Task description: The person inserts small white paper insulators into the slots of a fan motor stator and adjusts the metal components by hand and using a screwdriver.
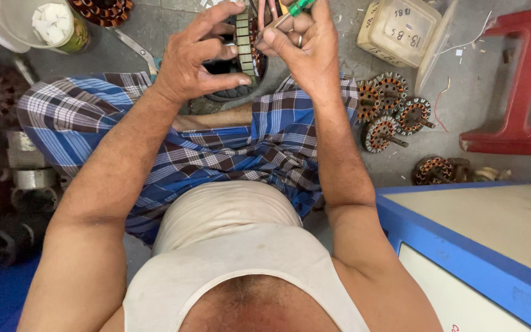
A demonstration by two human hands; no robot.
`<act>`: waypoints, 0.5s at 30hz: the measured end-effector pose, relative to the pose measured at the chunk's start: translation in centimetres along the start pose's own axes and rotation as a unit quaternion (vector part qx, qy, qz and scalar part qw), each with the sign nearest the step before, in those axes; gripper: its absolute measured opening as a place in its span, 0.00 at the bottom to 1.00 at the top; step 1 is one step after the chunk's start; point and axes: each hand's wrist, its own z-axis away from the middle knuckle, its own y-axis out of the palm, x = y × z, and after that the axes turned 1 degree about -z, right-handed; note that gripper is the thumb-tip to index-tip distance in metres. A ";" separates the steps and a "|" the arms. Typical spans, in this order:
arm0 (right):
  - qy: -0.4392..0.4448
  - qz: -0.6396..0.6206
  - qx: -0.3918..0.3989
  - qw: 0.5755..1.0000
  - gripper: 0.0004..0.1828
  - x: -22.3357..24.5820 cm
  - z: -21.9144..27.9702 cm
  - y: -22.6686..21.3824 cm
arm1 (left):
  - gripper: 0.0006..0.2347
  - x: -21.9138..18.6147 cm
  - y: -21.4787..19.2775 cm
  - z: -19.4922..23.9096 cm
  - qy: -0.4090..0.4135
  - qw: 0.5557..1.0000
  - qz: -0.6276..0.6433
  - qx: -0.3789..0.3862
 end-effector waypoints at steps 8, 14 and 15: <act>-0.038 0.088 -0.012 0.995 0.24 1.0 0.2 1.0 | 0.23 -0.2 0.0 -0.2 -0.002 1.000 0.011 0.000; -0.073 0.191 -0.046 0.978 0.22 1.7 0.6 1.8 | 0.23 -0.6 -0.7 -0.4 0.015 1.000 -0.006 0.015; -0.069 0.194 -0.052 0.977 0.23 1.7 0.6 2.0 | 0.23 -0.7 -0.7 -0.5 0.018 1.000 -0.013 0.014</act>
